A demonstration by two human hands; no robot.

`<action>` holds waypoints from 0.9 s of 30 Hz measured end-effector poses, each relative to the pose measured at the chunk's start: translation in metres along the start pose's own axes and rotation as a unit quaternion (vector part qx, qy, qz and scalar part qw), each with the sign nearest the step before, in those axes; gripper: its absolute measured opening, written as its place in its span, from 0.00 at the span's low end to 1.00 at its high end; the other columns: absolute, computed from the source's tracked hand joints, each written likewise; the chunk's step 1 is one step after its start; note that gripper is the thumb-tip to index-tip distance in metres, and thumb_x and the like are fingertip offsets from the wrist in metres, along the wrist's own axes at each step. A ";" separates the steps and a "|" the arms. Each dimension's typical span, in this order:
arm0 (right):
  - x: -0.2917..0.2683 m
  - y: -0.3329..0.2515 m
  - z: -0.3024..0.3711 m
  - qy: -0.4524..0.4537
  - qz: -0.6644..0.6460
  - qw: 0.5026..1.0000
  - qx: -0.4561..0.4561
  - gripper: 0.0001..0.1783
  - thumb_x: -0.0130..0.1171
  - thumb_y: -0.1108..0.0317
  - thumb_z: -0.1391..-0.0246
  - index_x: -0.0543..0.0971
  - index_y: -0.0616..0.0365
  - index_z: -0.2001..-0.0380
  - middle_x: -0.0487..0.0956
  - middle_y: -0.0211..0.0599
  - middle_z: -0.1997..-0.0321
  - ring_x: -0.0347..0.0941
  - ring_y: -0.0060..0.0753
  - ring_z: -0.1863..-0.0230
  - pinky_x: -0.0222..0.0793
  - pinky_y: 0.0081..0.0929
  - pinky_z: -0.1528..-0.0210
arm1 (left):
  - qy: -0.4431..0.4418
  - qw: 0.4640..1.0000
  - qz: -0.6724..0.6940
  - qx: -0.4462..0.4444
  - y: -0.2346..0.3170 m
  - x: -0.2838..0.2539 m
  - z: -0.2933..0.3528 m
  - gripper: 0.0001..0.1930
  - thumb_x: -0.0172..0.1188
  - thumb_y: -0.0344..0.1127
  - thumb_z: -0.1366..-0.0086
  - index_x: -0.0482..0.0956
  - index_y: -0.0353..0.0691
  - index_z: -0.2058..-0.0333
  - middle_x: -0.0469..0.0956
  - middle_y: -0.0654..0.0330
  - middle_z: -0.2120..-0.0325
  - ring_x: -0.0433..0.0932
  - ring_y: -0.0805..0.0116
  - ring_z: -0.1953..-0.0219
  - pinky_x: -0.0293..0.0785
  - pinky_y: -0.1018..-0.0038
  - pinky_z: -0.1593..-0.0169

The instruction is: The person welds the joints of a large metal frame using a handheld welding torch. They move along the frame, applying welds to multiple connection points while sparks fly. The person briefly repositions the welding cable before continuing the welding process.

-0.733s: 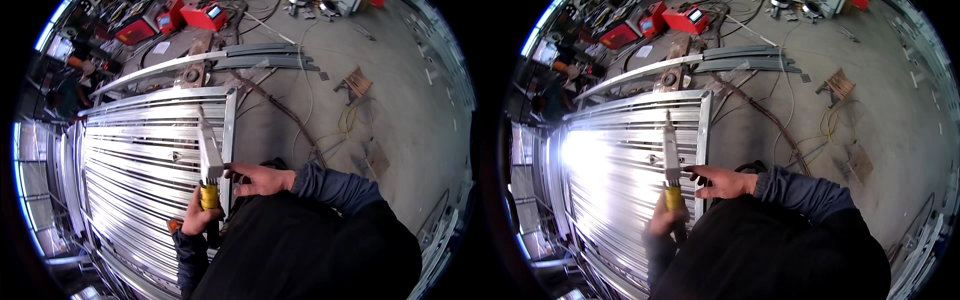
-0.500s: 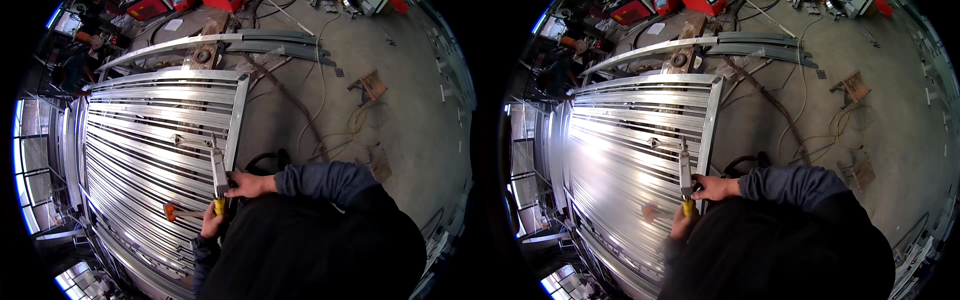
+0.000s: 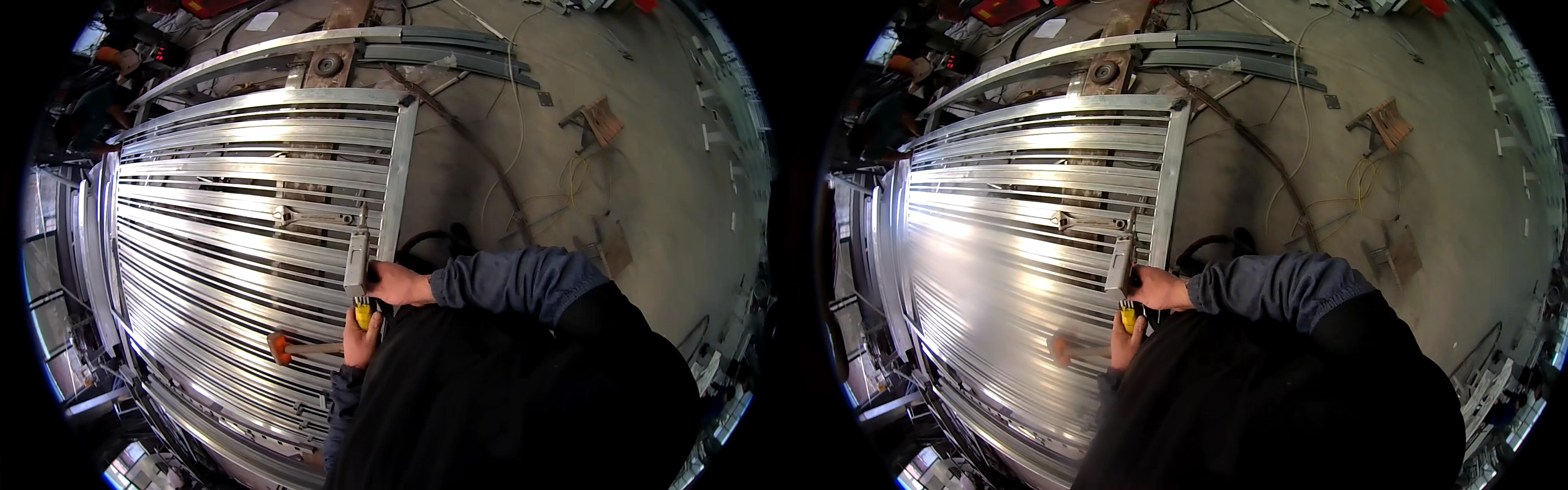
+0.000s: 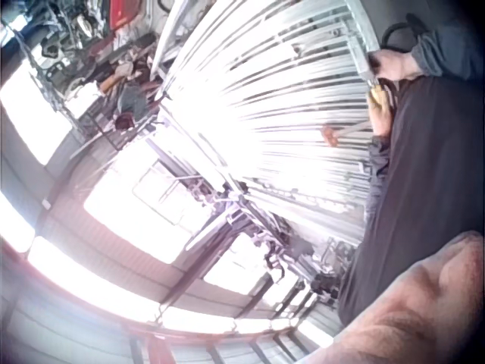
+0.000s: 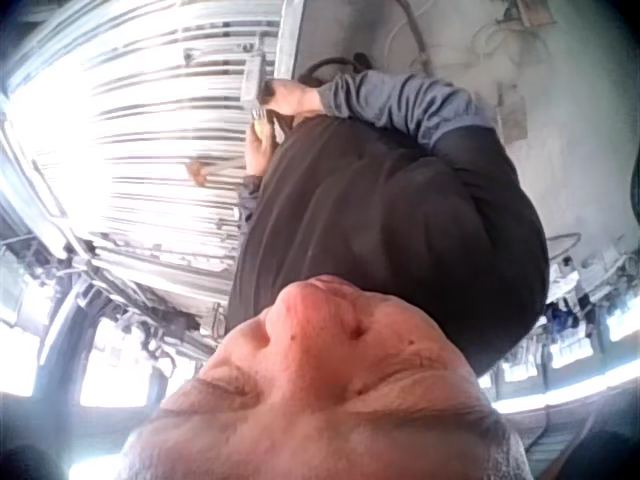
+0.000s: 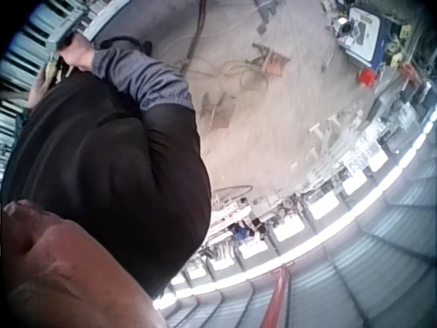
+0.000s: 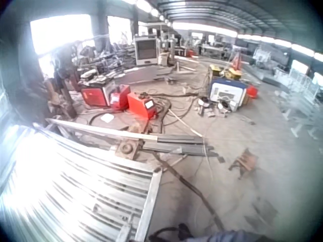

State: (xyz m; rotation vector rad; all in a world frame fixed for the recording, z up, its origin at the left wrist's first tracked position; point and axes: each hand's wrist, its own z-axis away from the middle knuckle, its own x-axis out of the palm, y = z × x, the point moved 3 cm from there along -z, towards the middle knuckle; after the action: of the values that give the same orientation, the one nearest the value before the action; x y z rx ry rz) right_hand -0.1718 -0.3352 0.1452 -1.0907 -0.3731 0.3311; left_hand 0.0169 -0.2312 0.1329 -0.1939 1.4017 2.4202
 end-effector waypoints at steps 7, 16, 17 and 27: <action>-0.001 0.007 -0.015 0.011 0.008 0.997 0.075 0.22 0.66 0.60 0.40 0.77 0.67 0.50 0.84 0.52 0.55 0.81 0.48 0.50 0.74 0.37 0.48 | -0.051 0.997 0.022 -0.059 0.019 -0.006 -0.029 0.17 0.69 0.39 0.33 0.76 0.34 0.54 0.78 0.67 0.72 0.73 0.78 0.71 0.72 0.75 0.66; -0.017 0.012 -0.027 -0.024 0.007 0.996 0.091 0.21 0.64 0.58 0.39 0.79 0.66 0.53 0.84 0.51 0.57 0.82 0.46 0.52 0.74 0.36 0.50 | -0.038 0.998 0.022 -0.048 0.017 0.004 -0.043 0.14 0.68 0.36 0.33 0.77 0.33 0.57 0.78 0.68 0.73 0.71 0.80 0.73 0.70 0.77 0.69; -0.016 0.013 -0.028 -0.025 0.003 0.996 0.085 0.22 0.64 0.57 0.38 0.78 0.66 0.52 0.84 0.50 0.57 0.82 0.45 0.52 0.74 0.36 0.51 | -0.036 0.997 0.032 -0.054 0.017 0.004 -0.043 0.14 0.68 0.36 0.33 0.76 0.33 0.57 0.78 0.68 0.74 0.71 0.80 0.74 0.69 0.77 0.69; -0.020 0.019 -0.029 -0.019 -0.029 0.995 0.093 0.23 0.64 0.57 0.40 0.79 0.68 0.53 0.84 0.51 0.58 0.82 0.44 0.54 0.74 0.34 0.52 | -0.052 0.996 0.036 -0.064 0.008 0.006 -0.046 0.14 0.68 0.35 0.33 0.76 0.34 0.55 0.77 0.69 0.72 0.71 0.81 0.73 0.69 0.77 0.69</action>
State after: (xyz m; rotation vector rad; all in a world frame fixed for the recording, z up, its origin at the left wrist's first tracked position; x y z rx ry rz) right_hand -0.1782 -0.3589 0.1131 -0.8901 -0.3984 0.3294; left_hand 0.0064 -0.2728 0.1149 -0.0474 1.2315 2.5418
